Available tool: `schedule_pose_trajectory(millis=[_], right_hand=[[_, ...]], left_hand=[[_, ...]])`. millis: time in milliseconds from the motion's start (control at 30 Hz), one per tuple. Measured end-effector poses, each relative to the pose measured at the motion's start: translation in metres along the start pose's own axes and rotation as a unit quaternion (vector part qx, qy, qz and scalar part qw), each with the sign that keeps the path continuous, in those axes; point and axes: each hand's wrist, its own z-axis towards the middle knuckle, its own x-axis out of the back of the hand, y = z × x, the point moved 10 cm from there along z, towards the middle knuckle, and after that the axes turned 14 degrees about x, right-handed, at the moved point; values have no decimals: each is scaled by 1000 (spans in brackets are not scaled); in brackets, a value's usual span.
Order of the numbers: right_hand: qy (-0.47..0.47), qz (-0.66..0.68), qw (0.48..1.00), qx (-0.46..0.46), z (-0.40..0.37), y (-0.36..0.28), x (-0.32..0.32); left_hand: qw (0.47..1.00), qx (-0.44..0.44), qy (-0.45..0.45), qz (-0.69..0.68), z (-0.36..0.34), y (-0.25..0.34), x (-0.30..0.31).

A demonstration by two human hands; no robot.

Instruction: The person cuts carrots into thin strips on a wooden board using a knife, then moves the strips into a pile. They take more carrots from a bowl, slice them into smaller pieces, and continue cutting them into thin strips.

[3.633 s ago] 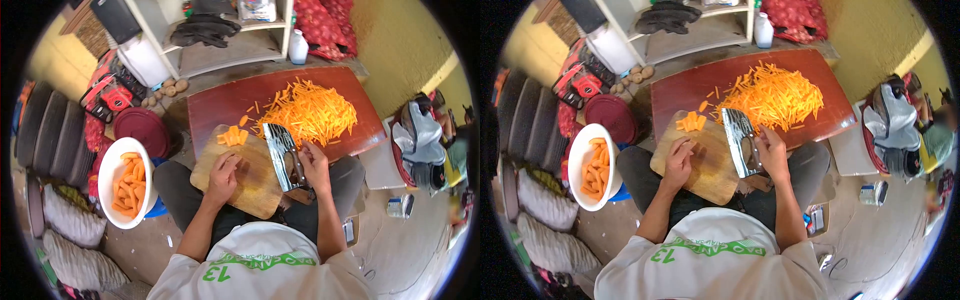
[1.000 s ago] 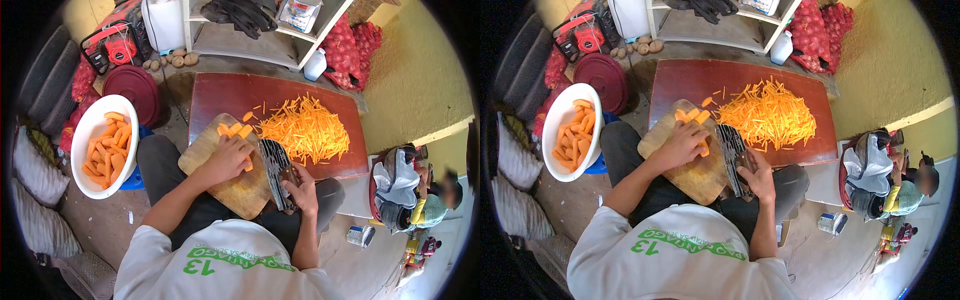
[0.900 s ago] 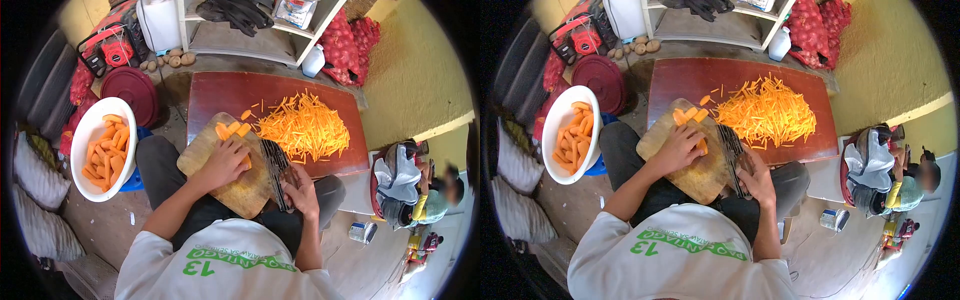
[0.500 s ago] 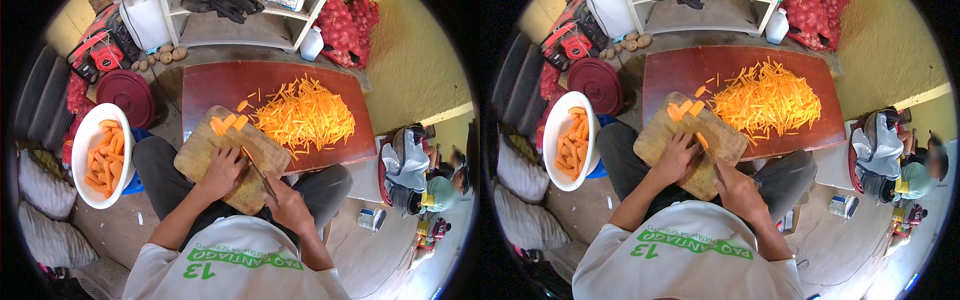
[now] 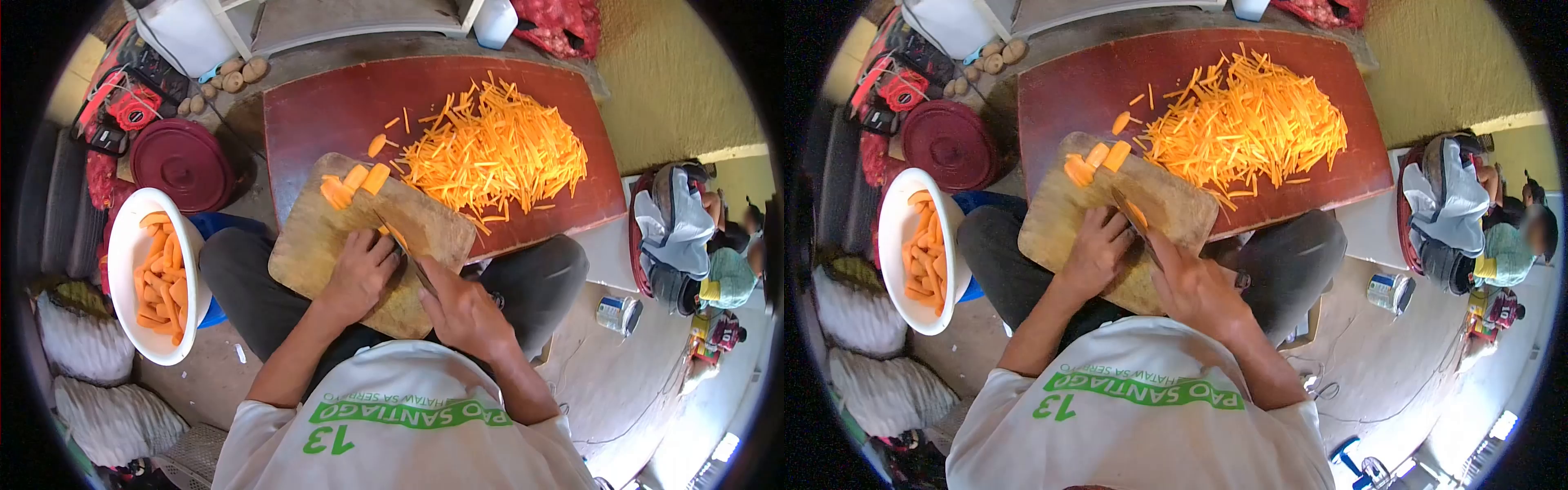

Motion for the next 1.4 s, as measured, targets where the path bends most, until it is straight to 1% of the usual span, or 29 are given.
schedule_pose_trajectory(millis=[133,233,333,433,533,633,733,767,833,933,1033,1133,1233,1333,1400], right_hand=[[-11,14,999,-32,4,-6,7],[-11,-2,1000,14,-9,-23,15],[18,-1,1000,-1,1,-7,3],[1,0,1000,9,20,-3,0],[9,-34,997,75,8,-29,12],[28,-20,999,40,-3,-17,4],[14,-3,1000,-4,13,0,-2],[7,6,1000,-8,11,-2,-2],[-6,19,1000,-13,9,-6,1],[16,-24,998,62,-6,-26,8],[10,5,1000,4,5,-7,-10],[-35,14,998,-53,19,-7,-7],[10,-10,998,60,3,-28,7],[20,5,1000,11,1,-14,-4],[0,4,1000,-4,18,-8,-8]], left_hand=[[999,6,13,-47,2,-5,0],[997,11,33,-72,0,-6,6],[996,12,41,-74,0,-7,8],[996,18,37,-76,0,-5,6],[996,16,48,-77,0,-10,6],[996,27,57,-58,-1,-9,9],[997,40,59,-16,0,-7,13],[997,44,60,2,0,-8,15],[996,37,77,-5,-2,-10,14],[995,40,93,-22,-5,-12,11],[995,40,92,-18,-5,-13,11],[995,38,96,-6,-6,-9,16],[993,39,109,-8,-4,-9,18],[992,46,116,-10,-5,-9,19],[992,44,117,-8,-5,-8,19]])
